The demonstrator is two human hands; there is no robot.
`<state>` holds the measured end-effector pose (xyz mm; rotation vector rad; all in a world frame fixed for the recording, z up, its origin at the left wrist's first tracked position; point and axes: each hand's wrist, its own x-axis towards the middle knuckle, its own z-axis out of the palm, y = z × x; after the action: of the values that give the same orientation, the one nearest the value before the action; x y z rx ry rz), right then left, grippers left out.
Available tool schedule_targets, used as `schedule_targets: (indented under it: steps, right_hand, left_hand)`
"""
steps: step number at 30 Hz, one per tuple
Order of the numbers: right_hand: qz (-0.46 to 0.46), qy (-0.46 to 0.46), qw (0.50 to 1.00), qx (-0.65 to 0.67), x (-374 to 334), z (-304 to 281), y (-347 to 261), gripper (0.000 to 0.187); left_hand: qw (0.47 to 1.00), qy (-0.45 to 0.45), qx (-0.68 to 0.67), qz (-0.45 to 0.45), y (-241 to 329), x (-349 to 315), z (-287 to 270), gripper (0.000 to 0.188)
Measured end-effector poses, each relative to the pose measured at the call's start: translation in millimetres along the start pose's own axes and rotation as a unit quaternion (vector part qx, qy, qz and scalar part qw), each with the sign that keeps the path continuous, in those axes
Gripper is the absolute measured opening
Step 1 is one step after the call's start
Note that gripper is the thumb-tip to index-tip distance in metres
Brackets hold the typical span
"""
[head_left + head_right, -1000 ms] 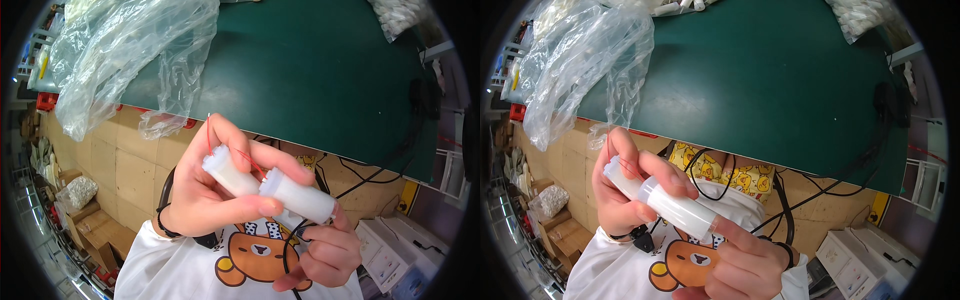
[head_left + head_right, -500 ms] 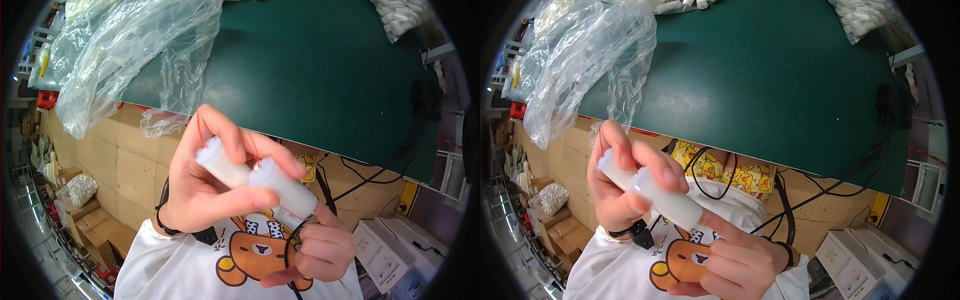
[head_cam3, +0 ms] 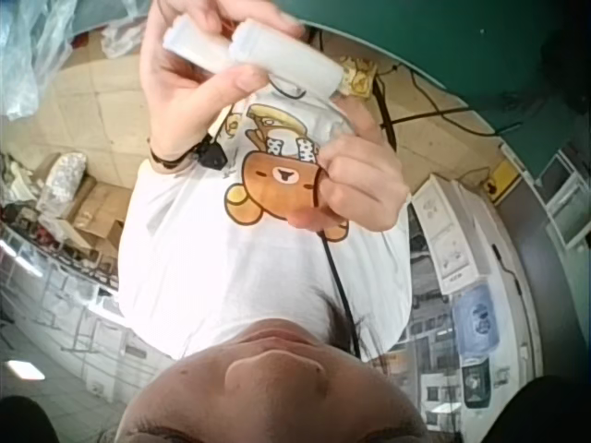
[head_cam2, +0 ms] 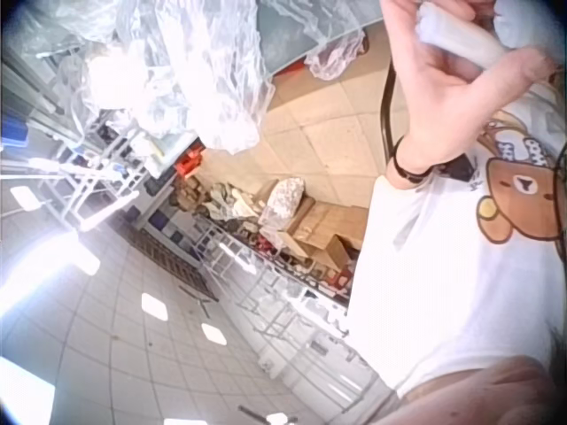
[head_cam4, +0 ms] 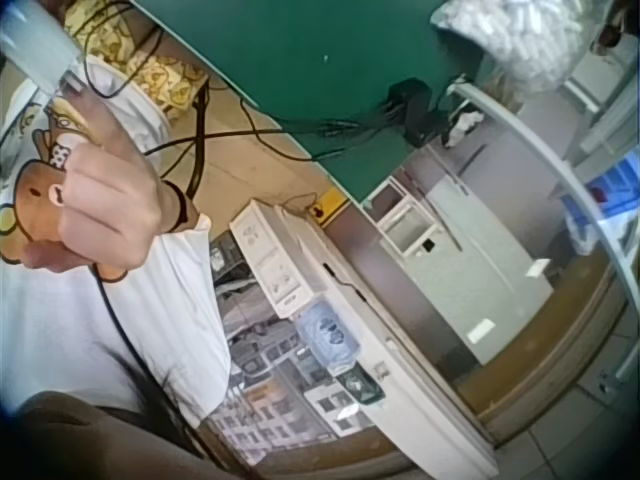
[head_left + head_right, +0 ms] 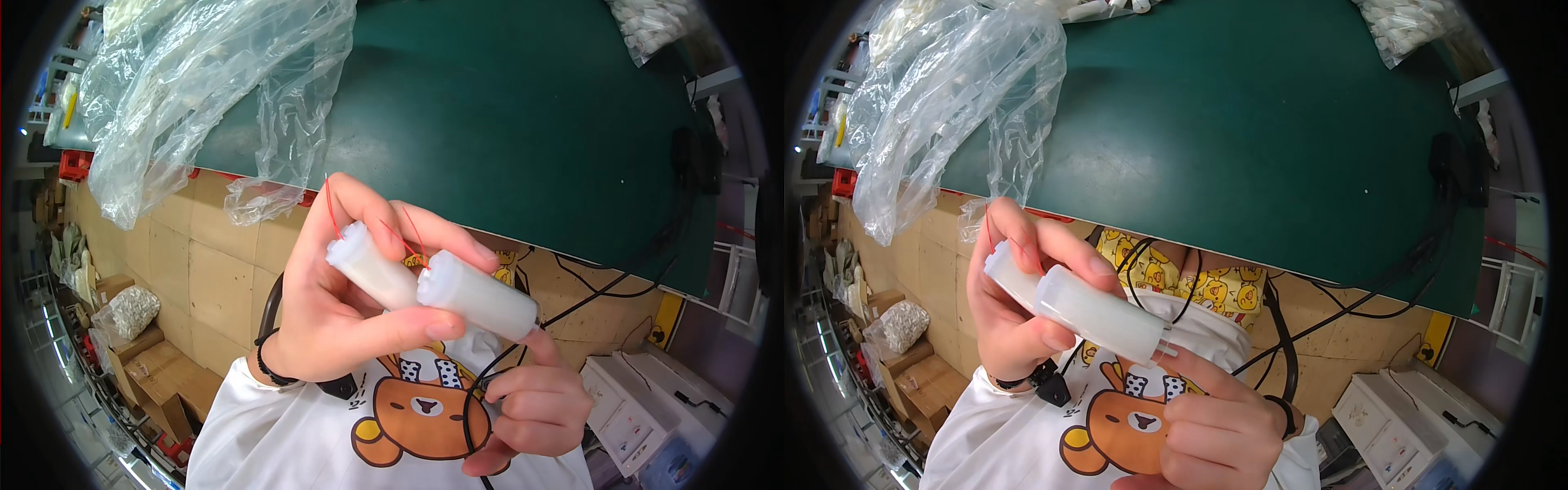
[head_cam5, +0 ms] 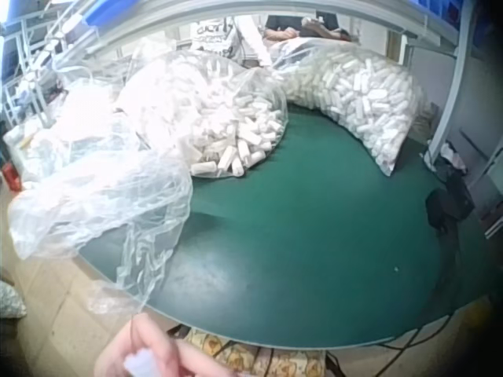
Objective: The person repeatedly picks up pairs of white cylindrical objects with red wires protruding from their ends. They hold the cylinders together, aligning the wires, and then place them back on the table or into a plastic bag. The process is repetitive and involves handling the objects one pair at a time.
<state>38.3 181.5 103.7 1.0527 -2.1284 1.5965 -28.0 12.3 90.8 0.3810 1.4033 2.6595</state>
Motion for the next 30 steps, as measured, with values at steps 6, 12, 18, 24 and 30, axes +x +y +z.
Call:
schedule_targets:
  steps: [6,12,18,24,30]
  right_hand:
    - [-0.029,-0.06,0.995,0.069,19.9,-10.6,0.1,0.043]
    - [-0.026,-0.033,0.997,0.067,14.6,-3.2,-2.7,0.043]
    - [-0.015,-0.036,0.999,0.004,1.1,1.0,-4.5,0.053]
    - [-0.005,-0.044,0.999,0.013,4.9,5.0,-1.3,0.053]
    - [0.012,-0.049,0.992,0.119,11.3,15.5,7.1,0.044]
  left_hand:
    - [1.0,0.018,0.004,0.001,0.3,-1.6,0.7,0.052]
    - [1.0,-0.011,0.01,0.015,2.8,-1.3,-1.8,0.053]
    - [0.994,-0.061,0.081,0.039,8.8,2.4,-3.6,0.053]
    - [0.994,-0.05,0.093,0.036,9.6,1.3,-4.9,0.052]
    - [0.997,-0.032,0.07,0.007,7.0,5.0,0.3,0.051]
